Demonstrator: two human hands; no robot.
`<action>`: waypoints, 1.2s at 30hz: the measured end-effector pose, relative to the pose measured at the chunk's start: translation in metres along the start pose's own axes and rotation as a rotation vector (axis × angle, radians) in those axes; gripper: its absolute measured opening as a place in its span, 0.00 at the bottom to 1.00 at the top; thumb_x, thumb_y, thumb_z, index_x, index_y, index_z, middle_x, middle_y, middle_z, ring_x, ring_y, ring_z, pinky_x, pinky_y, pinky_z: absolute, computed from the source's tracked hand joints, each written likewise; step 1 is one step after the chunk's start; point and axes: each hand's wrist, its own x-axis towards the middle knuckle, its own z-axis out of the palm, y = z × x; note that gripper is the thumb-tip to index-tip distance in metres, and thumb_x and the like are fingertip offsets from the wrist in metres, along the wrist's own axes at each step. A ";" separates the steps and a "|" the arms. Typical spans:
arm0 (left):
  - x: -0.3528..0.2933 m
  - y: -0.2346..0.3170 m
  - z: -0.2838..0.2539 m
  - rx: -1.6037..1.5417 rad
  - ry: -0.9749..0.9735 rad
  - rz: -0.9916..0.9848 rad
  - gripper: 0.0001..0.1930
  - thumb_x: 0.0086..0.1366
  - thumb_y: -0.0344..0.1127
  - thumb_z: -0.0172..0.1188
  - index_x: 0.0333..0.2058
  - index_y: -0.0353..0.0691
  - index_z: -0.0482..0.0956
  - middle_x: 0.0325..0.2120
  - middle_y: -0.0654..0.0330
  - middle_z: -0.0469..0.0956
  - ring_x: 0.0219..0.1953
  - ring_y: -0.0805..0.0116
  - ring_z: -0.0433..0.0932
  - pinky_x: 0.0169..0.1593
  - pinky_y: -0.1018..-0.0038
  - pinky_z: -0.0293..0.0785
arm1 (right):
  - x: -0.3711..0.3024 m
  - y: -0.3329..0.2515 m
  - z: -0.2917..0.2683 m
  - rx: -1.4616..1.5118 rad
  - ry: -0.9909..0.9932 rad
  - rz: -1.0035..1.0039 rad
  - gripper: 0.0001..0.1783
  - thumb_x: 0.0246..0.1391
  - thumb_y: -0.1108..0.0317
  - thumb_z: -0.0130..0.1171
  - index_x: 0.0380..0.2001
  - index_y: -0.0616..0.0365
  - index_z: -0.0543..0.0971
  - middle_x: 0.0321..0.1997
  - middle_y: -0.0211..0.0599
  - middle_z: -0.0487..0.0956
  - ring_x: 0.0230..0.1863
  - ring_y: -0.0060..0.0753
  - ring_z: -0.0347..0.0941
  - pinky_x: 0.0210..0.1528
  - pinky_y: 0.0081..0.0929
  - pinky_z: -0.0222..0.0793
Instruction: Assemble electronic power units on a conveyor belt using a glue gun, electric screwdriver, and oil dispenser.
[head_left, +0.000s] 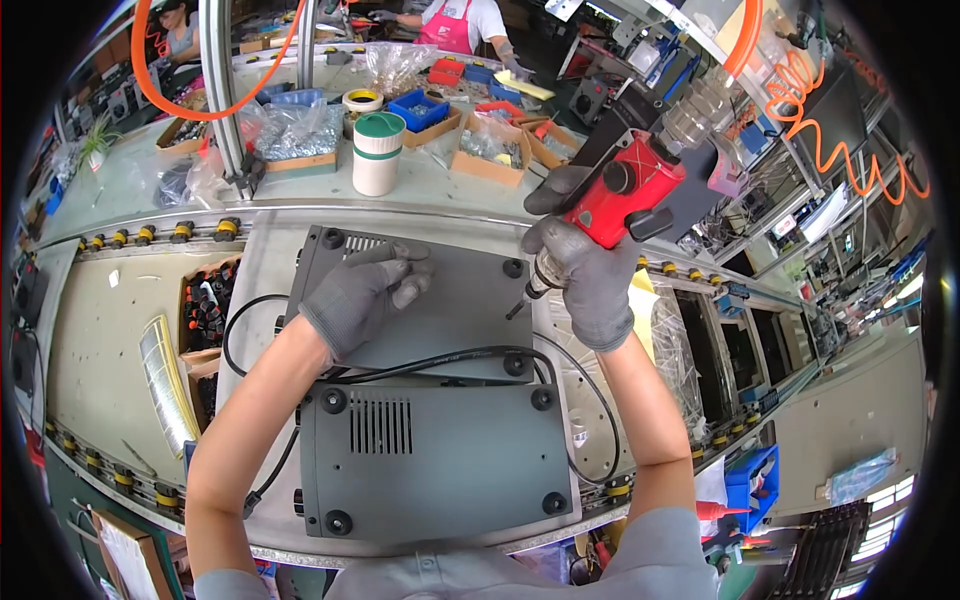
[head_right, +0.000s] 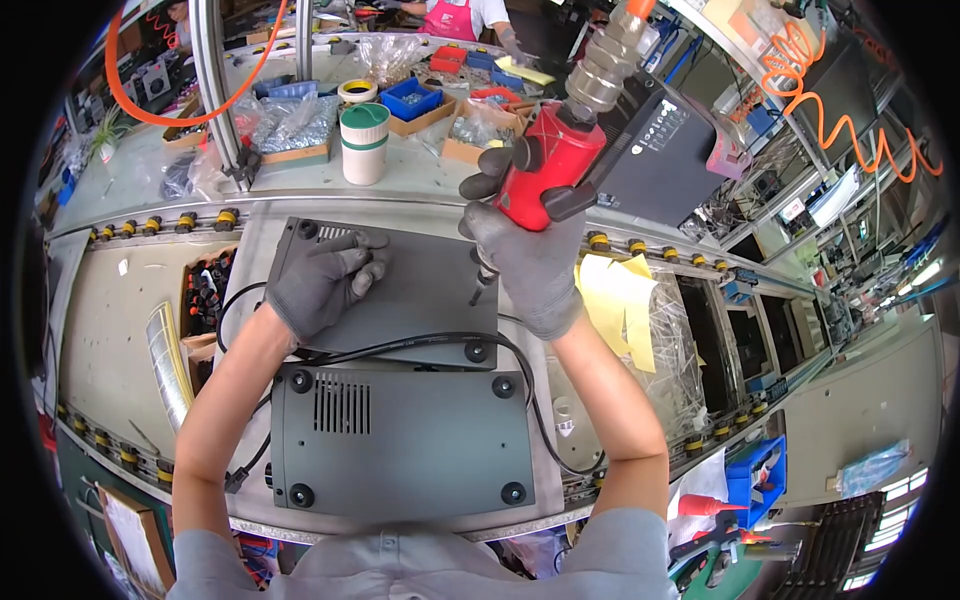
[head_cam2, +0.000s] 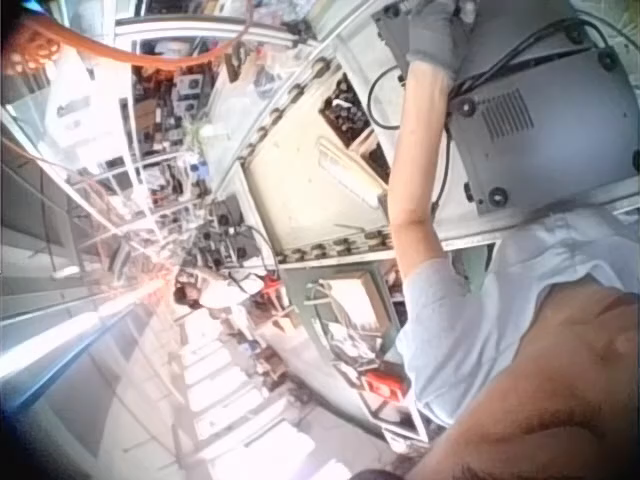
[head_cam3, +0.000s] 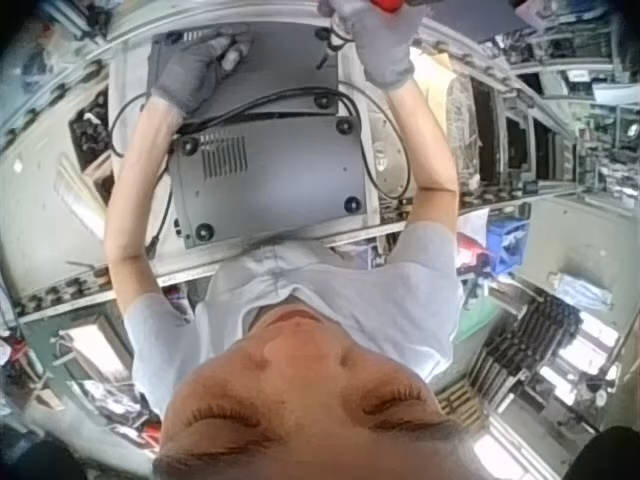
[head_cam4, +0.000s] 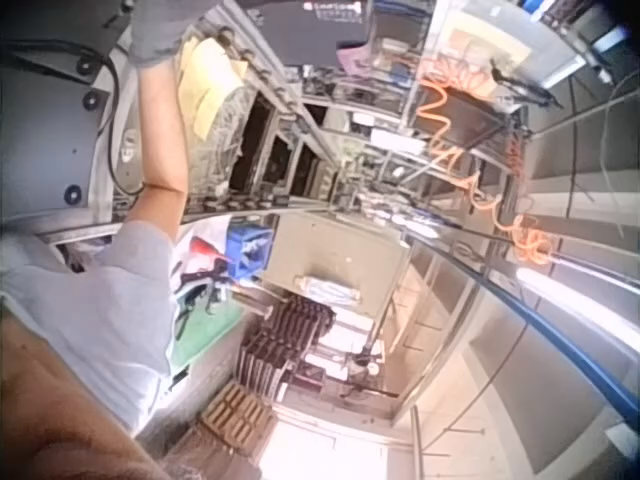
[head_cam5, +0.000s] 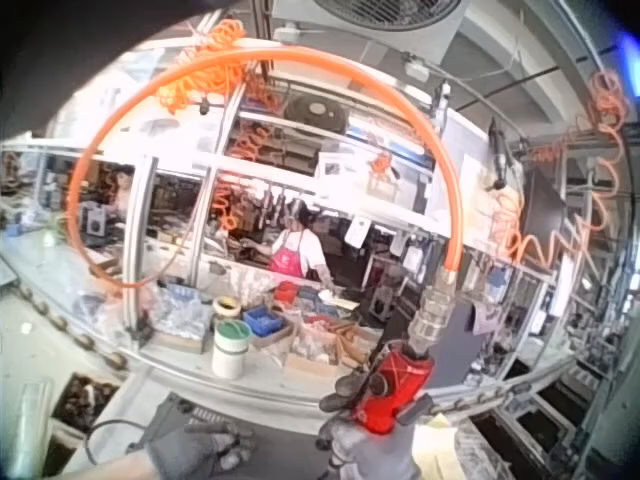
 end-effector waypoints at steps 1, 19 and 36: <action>0.000 0.000 -0.001 0.000 0.007 0.009 0.10 0.65 0.26 0.45 0.43 0.31 0.70 0.35 0.58 0.72 0.35 0.71 0.72 0.39 0.81 0.71 | 0.001 0.000 0.002 -0.017 0.016 -0.017 0.21 0.39 0.75 0.54 0.42 0.64 0.70 0.31 0.44 0.76 0.25 0.32 0.74 0.29 0.26 0.72; -0.098 0.027 -0.032 -0.123 -0.006 0.065 0.16 0.68 0.32 0.46 0.52 0.32 0.66 0.32 0.66 0.68 0.28 0.82 0.65 0.30 0.88 0.65 | 0.003 -0.079 0.122 0.321 -0.172 -0.366 0.30 0.43 0.64 0.51 0.49 0.71 0.64 0.37 0.51 0.75 0.28 0.32 0.74 0.33 0.28 0.72; -0.129 0.015 -0.087 -0.511 -0.114 0.185 0.15 0.64 0.37 0.55 0.46 0.37 0.70 0.29 0.67 0.70 0.27 0.85 0.70 0.25 0.93 0.68 | -0.019 -0.064 0.178 0.338 -0.245 -0.256 0.30 0.44 0.62 0.49 0.51 0.67 0.64 0.38 0.44 0.76 0.28 0.30 0.73 0.32 0.29 0.71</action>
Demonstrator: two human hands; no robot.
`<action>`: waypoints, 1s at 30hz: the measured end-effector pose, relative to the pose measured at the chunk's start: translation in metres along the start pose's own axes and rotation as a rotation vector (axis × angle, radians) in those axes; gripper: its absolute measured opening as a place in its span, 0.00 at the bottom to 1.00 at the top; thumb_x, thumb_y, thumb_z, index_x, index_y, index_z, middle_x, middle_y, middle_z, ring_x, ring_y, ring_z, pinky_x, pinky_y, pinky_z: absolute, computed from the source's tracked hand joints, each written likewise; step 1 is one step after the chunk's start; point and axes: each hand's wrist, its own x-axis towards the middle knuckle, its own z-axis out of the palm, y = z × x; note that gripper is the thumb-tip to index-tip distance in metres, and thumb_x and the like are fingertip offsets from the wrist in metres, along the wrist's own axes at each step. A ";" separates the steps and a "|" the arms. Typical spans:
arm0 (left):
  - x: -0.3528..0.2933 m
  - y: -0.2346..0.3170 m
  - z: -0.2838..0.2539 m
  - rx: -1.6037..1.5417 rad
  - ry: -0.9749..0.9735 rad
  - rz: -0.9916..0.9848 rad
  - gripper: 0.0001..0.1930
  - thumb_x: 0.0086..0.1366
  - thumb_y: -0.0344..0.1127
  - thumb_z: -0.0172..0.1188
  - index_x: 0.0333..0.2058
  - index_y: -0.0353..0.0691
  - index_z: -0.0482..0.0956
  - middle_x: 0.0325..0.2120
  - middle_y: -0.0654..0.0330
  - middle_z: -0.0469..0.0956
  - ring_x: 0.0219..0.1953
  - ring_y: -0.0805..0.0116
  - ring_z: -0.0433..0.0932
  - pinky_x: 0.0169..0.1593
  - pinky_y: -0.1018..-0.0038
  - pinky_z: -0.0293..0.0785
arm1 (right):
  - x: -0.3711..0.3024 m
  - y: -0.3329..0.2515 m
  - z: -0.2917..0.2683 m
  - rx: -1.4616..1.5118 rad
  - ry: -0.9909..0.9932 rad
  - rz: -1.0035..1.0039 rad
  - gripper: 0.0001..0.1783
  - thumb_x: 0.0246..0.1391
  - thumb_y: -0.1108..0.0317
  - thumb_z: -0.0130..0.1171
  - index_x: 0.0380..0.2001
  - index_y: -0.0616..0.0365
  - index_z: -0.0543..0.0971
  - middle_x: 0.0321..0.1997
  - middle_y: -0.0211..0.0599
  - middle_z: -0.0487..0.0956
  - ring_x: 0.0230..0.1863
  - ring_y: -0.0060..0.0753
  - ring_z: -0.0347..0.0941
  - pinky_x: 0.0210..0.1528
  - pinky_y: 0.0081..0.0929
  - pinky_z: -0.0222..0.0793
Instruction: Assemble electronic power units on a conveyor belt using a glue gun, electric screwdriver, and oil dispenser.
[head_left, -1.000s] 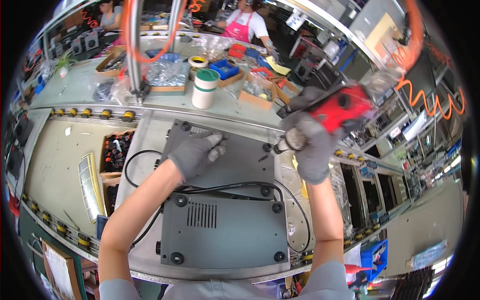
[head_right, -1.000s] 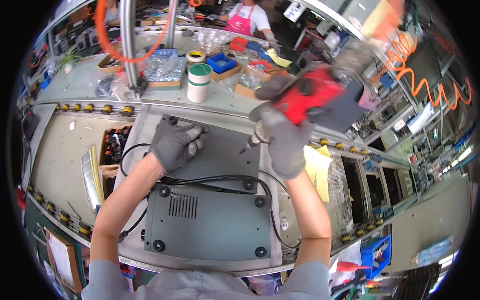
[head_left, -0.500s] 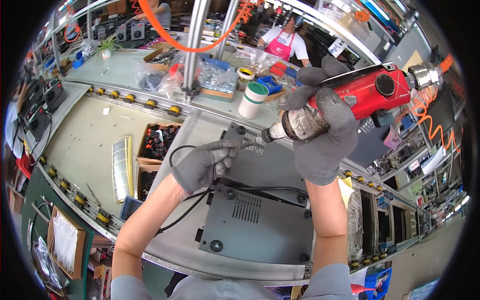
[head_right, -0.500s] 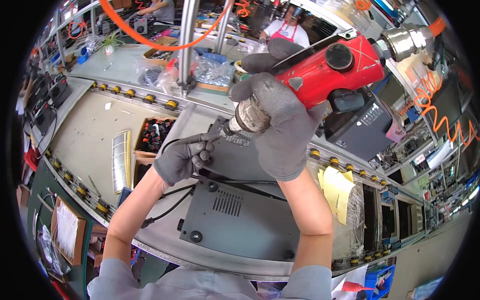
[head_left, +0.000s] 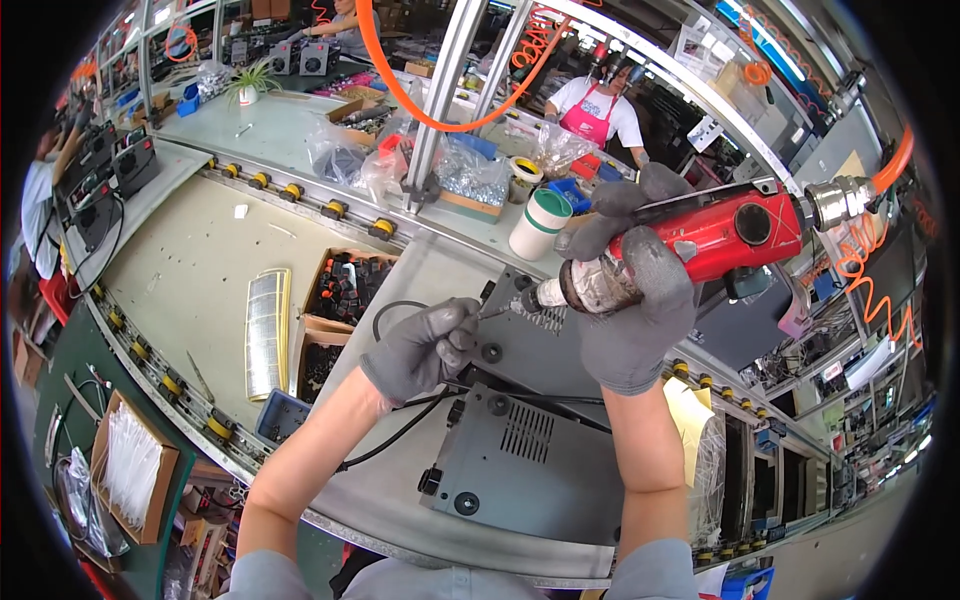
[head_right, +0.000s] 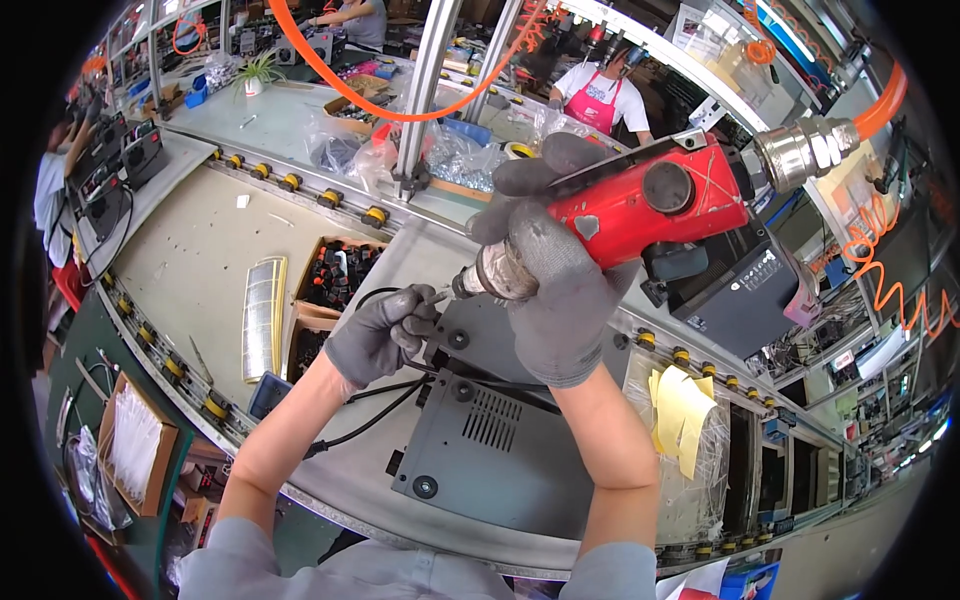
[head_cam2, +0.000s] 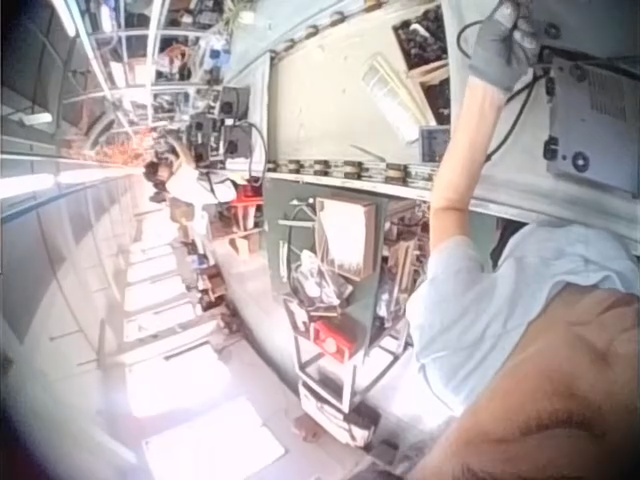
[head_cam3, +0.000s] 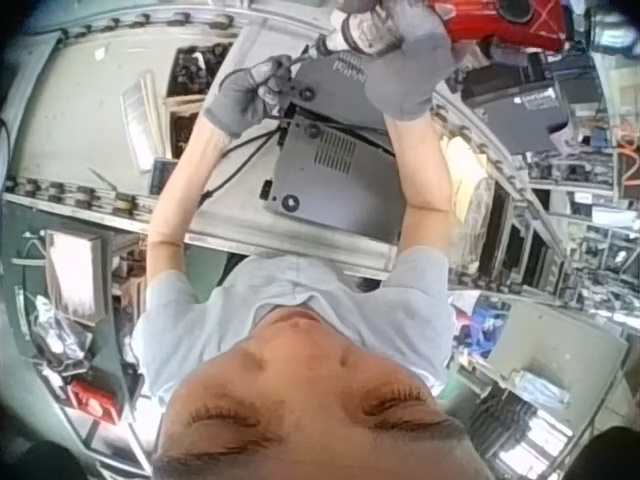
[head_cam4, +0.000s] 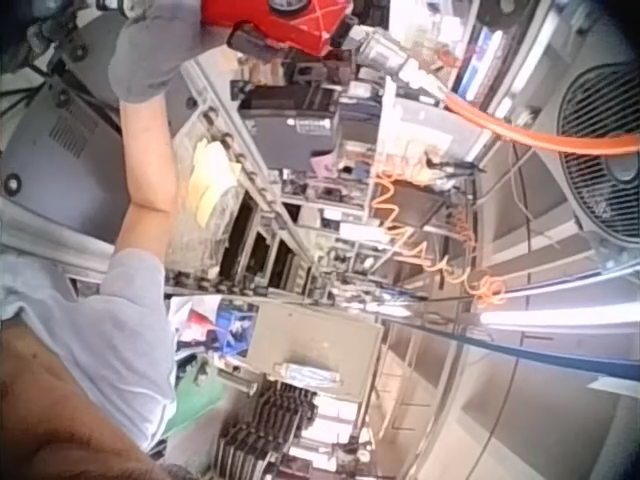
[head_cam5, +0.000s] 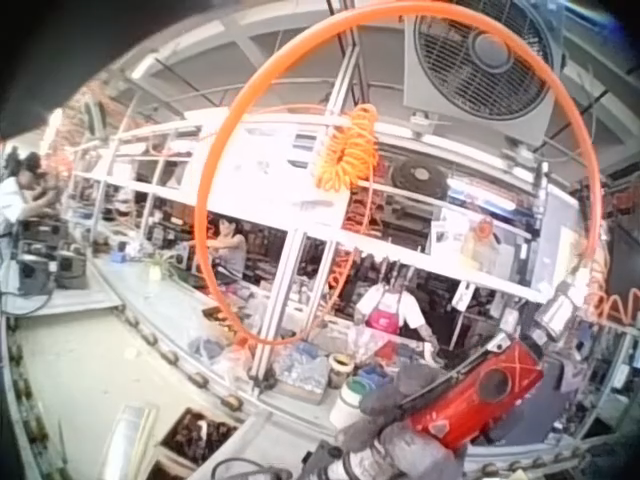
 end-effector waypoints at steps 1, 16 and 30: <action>-0.001 0.000 0.003 -0.028 -0.021 -0.033 0.14 0.64 0.38 0.55 0.44 0.37 0.70 0.28 0.68 0.70 0.26 0.85 0.68 0.24 0.93 0.66 | 0.000 0.002 -0.001 -0.002 0.001 -0.001 0.30 0.44 0.62 0.49 0.51 0.67 0.64 0.38 0.44 0.76 0.28 0.30 0.73 0.32 0.29 0.71; 0.008 -0.008 0.008 -0.141 -0.038 -0.064 0.13 0.64 0.38 0.55 0.42 0.36 0.70 0.28 0.66 0.70 0.24 0.85 0.67 0.21 0.94 0.65 | -0.001 0.011 -0.008 0.255 -0.045 -0.069 0.26 0.43 0.77 0.55 0.50 0.61 0.67 0.39 0.43 0.77 0.28 0.30 0.76 0.27 0.21 0.72; 0.026 -0.007 -0.008 0.473 0.244 -0.011 0.20 0.67 0.42 0.50 0.49 0.31 0.67 0.32 0.64 0.70 0.24 0.84 0.66 0.24 0.91 0.66 | 0.001 0.029 -0.014 -0.058 0.074 0.076 0.23 0.42 0.74 0.51 0.46 0.67 0.67 0.36 0.45 0.77 0.27 0.33 0.75 0.32 0.30 0.73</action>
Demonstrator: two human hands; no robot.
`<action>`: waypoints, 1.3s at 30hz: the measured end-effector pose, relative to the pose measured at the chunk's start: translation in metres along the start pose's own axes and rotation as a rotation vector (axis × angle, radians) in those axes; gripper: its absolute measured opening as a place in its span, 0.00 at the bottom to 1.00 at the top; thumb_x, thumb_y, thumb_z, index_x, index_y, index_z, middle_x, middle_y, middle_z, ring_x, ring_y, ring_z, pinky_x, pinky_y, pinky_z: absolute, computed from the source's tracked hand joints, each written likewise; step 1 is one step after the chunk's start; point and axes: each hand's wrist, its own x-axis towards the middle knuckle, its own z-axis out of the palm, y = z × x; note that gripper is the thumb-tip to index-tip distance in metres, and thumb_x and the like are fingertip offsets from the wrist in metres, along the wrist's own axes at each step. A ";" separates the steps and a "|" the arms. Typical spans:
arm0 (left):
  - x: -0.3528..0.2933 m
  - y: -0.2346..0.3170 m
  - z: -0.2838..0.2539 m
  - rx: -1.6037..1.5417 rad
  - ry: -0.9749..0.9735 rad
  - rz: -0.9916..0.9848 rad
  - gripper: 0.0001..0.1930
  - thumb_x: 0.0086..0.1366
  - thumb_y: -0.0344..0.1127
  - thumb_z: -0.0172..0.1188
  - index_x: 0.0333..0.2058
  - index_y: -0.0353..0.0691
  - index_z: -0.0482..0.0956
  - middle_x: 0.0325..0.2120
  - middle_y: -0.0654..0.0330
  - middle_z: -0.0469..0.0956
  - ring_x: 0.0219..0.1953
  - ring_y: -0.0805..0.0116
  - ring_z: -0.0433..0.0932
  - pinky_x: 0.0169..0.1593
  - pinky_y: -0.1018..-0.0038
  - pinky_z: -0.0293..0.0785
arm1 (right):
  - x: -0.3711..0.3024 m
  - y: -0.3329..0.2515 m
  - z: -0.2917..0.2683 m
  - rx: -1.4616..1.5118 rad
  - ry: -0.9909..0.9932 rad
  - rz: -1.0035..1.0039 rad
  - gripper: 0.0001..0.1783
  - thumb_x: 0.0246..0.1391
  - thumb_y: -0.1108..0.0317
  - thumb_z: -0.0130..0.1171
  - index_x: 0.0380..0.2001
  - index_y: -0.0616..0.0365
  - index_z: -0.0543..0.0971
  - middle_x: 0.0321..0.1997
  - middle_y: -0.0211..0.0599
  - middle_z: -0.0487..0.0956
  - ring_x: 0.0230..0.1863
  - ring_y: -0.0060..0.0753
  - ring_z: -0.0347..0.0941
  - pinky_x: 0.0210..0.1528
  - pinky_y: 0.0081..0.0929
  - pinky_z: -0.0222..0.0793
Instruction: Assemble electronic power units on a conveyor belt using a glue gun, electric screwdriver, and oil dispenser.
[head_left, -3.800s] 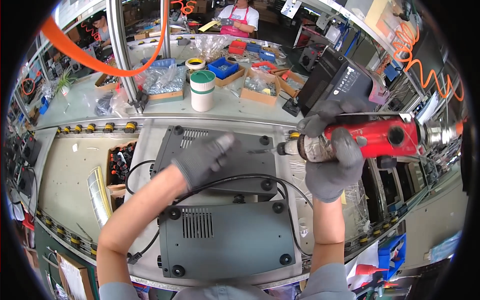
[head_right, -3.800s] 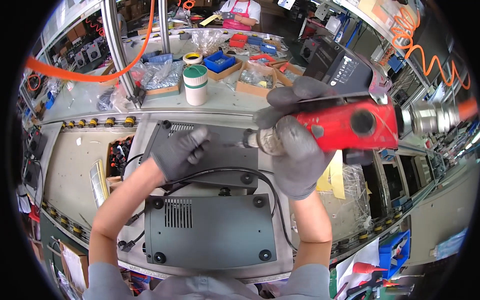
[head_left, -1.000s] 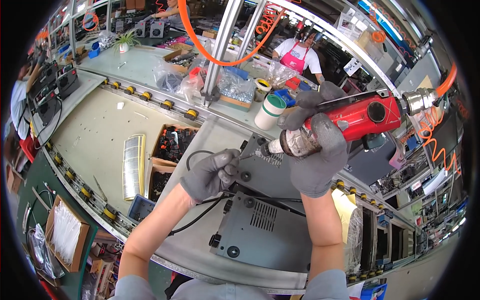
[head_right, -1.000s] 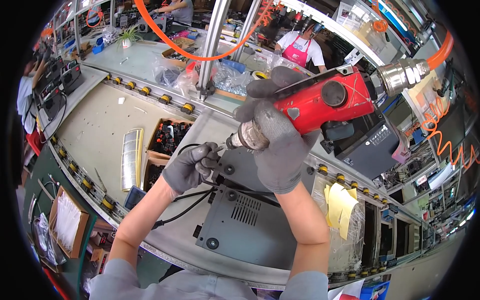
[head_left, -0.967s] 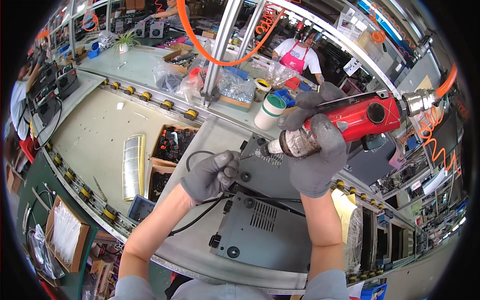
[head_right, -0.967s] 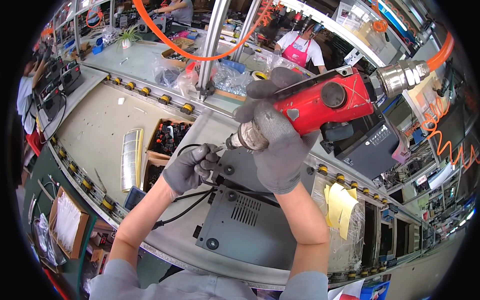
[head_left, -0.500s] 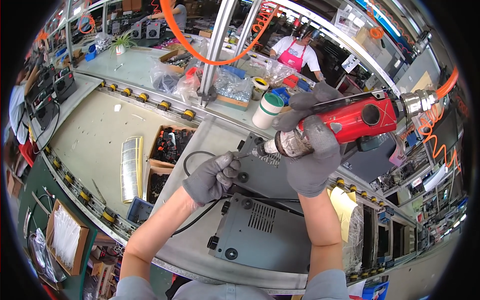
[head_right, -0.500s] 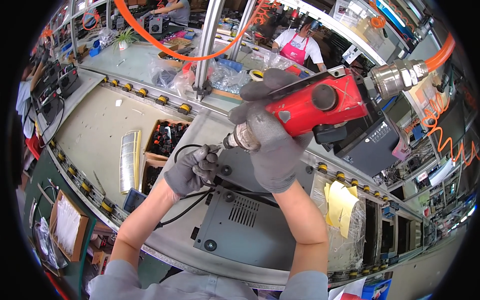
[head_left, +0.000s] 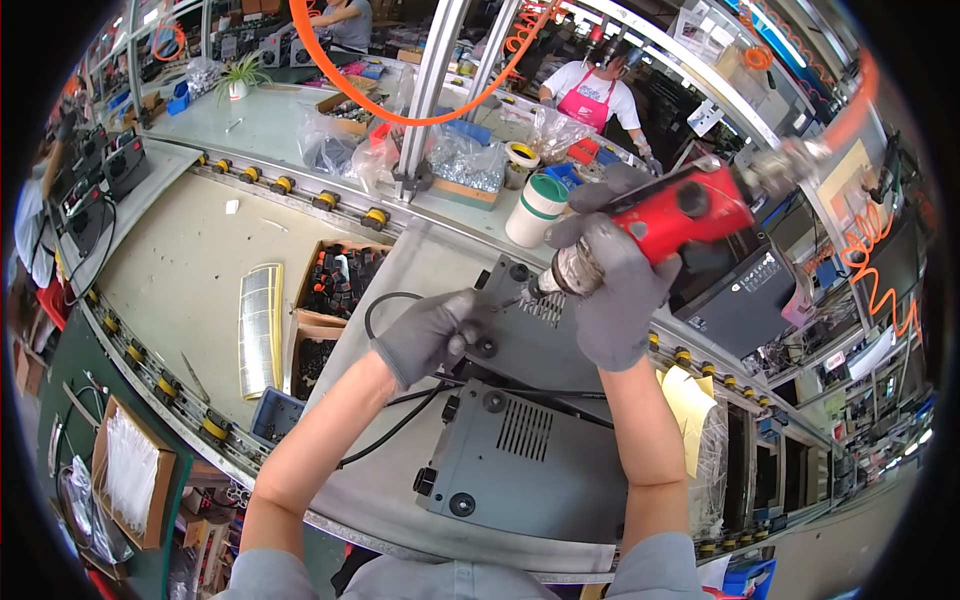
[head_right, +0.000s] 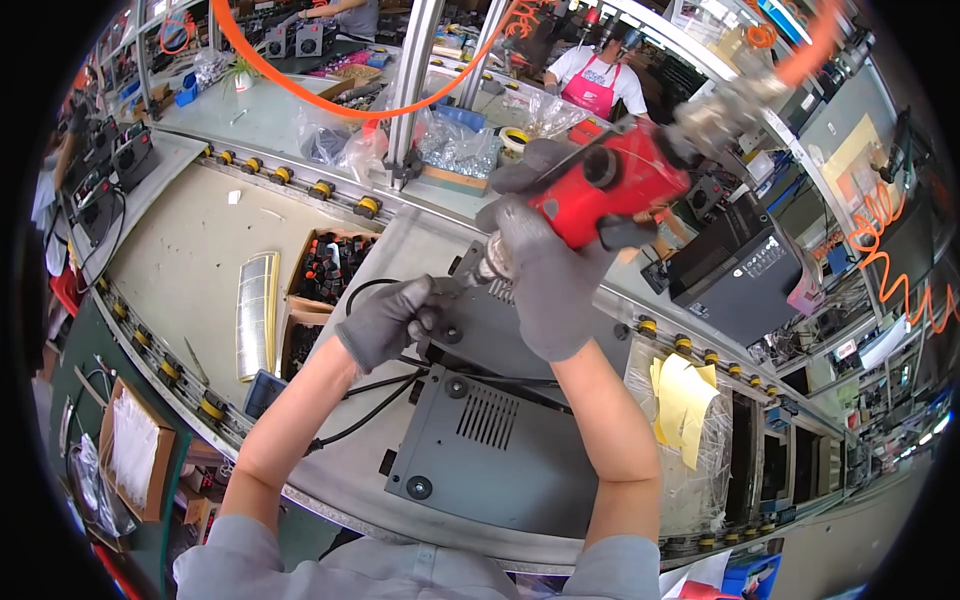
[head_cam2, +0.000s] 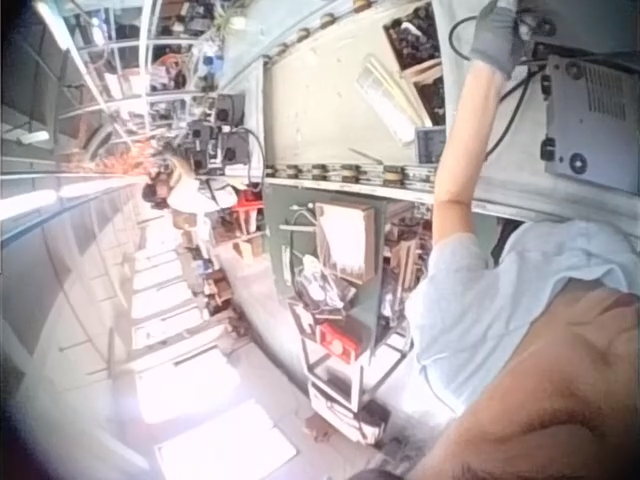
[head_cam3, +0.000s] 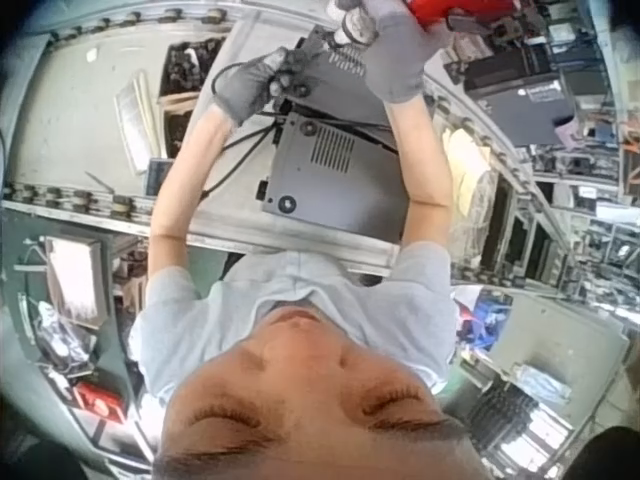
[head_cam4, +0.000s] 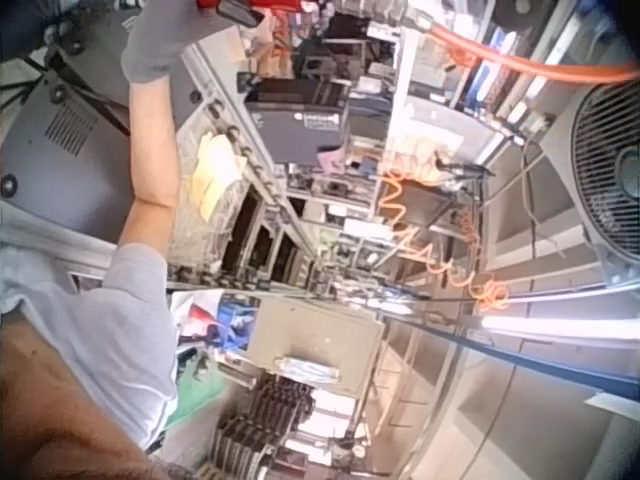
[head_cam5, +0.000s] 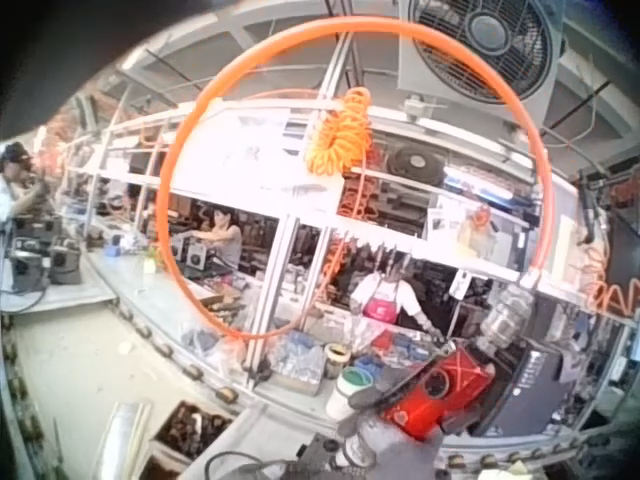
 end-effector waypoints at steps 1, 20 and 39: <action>0.003 0.001 -0.008 -0.128 -0.085 0.020 0.20 0.68 0.40 0.49 0.51 0.30 0.65 0.33 0.61 0.71 0.26 0.80 0.67 0.27 0.87 0.68 | 0.001 0.003 0.001 -0.032 0.037 0.012 0.20 0.44 0.77 0.50 0.44 0.66 0.68 0.34 0.43 0.77 0.26 0.32 0.75 0.31 0.28 0.73; -0.008 -0.004 -0.020 -0.275 0.069 0.061 0.19 0.65 0.24 0.38 0.54 0.25 0.56 0.48 0.42 0.68 0.48 0.58 0.74 0.51 0.74 0.76 | 0.011 0.044 -0.012 -0.004 0.053 0.081 0.17 0.45 0.81 0.53 0.42 0.64 0.71 0.33 0.41 0.78 0.24 0.30 0.75 0.25 0.24 0.71; 0.003 0.006 -0.025 -0.384 0.036 0.073 0.20 0.65 0.24 0.38 0.55 0.21 0.55 0.46 0.42 0.70 0.46 0.61 0.75 0.48 0.78 0.77 | 0.038 0.071 -0.001 -0.108 -0.085 0.208 0.16 0.39 0.78 0.55 0.37 0.65 0.71 0.26 0.37 0.73 0.21 0.28 0.73 0.22 0.22 0.67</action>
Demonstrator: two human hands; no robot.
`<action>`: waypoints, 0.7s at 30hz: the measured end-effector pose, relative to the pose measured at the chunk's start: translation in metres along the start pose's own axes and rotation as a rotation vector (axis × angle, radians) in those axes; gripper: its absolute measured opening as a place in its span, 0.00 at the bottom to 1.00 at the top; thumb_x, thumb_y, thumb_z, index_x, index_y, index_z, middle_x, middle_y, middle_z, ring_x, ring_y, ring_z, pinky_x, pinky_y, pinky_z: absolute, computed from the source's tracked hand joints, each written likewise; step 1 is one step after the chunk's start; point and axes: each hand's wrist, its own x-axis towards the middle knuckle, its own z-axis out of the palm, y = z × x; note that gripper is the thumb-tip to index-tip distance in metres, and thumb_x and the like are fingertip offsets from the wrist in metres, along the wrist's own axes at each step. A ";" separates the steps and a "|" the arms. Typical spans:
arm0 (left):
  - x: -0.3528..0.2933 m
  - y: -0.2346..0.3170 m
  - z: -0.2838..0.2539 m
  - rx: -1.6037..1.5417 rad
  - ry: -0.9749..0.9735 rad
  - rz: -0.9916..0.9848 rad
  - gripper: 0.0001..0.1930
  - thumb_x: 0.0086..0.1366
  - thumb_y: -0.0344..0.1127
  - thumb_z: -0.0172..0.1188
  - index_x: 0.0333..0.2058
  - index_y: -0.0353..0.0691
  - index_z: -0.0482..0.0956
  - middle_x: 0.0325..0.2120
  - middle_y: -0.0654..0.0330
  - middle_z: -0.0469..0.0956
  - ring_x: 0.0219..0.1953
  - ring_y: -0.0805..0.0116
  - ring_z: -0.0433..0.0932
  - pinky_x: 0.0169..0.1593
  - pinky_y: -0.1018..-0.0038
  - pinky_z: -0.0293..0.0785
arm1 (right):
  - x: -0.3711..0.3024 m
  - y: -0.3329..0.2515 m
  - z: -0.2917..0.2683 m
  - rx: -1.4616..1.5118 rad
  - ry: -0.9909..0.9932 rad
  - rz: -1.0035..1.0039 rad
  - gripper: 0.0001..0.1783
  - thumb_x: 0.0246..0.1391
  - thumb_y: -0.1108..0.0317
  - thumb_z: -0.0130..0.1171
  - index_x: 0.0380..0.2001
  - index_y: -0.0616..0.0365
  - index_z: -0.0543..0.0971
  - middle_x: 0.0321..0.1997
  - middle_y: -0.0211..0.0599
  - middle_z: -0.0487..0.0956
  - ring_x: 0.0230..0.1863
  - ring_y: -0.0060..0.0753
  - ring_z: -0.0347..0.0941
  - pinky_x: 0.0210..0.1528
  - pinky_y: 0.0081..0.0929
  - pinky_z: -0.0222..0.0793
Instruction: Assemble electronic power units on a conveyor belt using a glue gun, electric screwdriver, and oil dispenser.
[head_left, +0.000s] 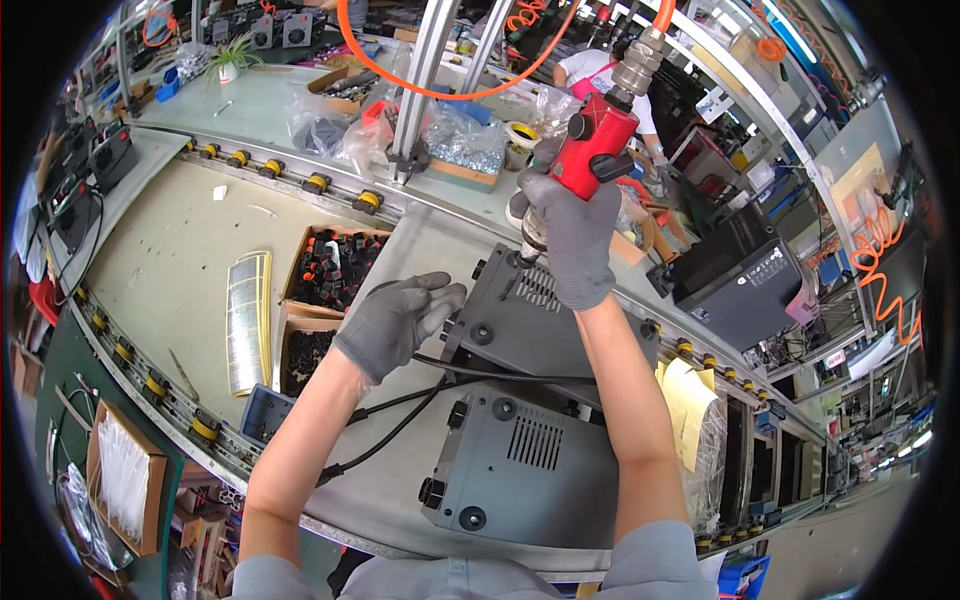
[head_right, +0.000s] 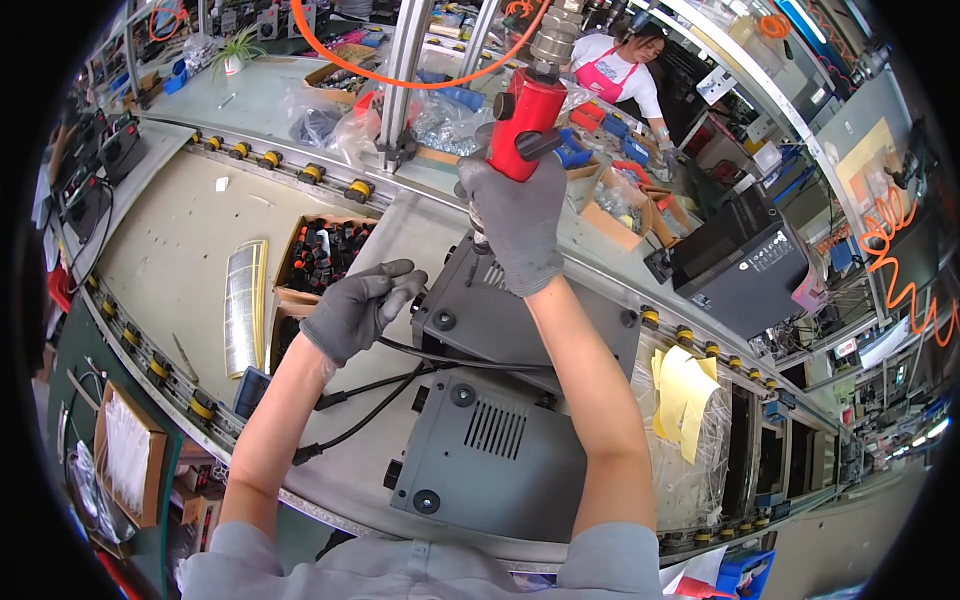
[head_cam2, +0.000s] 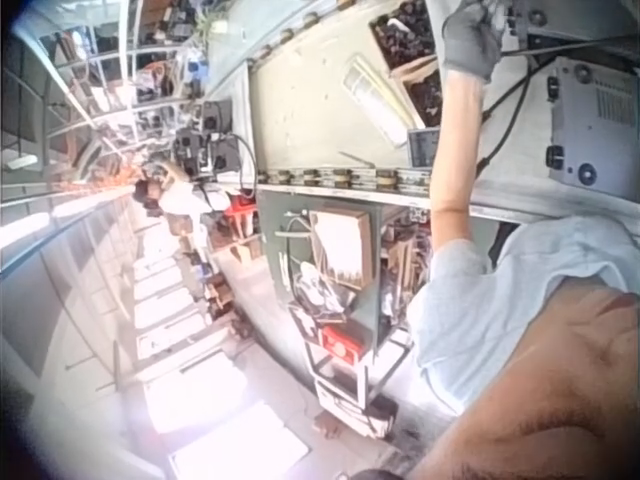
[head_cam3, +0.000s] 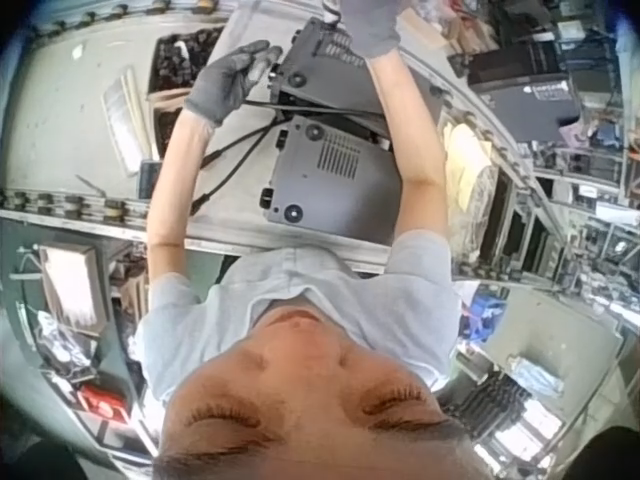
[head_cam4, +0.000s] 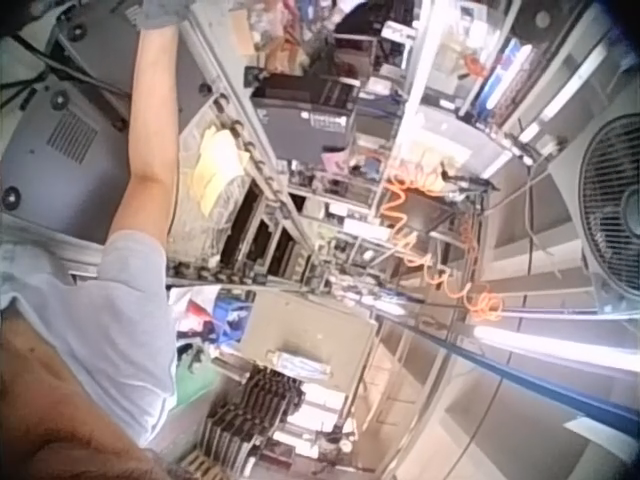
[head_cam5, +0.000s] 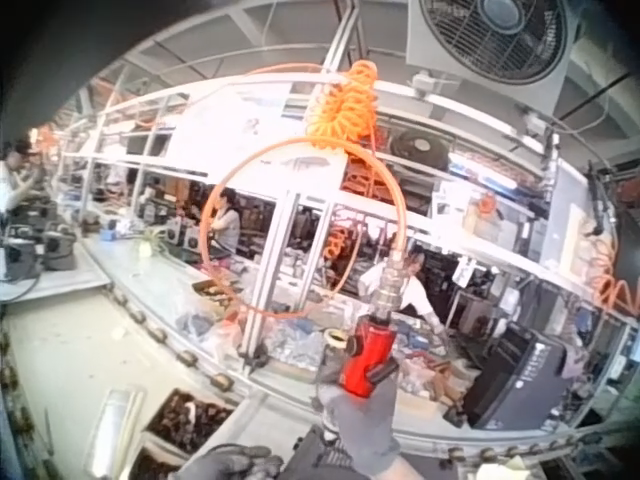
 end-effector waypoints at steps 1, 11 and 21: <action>-0.001 0.000 -0.005 0.016 -0.006 -0.005 0.20 0.65 0.25 0.39 0.55 0.21 0.55 0.46 0.43 0.70 0.45 0.63 0.76 0.45 0.80 0.77 | -0.002 0.001 0.000 0.016 0.008 -0.019 0.16 0.39 0.78 0.55 0.37 0.65 0.71 0.26 0.37 0.73 0.21 0.28 0.73 0.23 0.22 0.67; -0.009 -0.018 0.005 0.007 0.068 0.014 0.16 0.67 0.27 0.43 0.50 0.23 0.61 0.44 0.46 0.71 0.34 0.71 0.78 0.38 0.87 0.79 | 0.000 0.008 -0.001 -0.004 -0.019 -0.012 0.15 0.40 0.80 0.55 0.35 0.65 0.70 0.25 0.37 0.73 0.20 0.29 0.72 0.21 0.22 0.67; -0.051 -0.014 0.015 0.197 0.095 -0.031 0.14 0.67 0.34 0.48 0.47 0.31 0.69 0.33 0.58 0.75 0.26 0.79 0.73 0.27 0.85 0.73 | -0.002 -0.002 0.000 0.091 -0.038 -0.118 0.17 0.40 0.79 0.56 0.38 0.64 0.72 0.28 0.37 0.76 0.20 0.26 0.72 0.21 0.21 0.65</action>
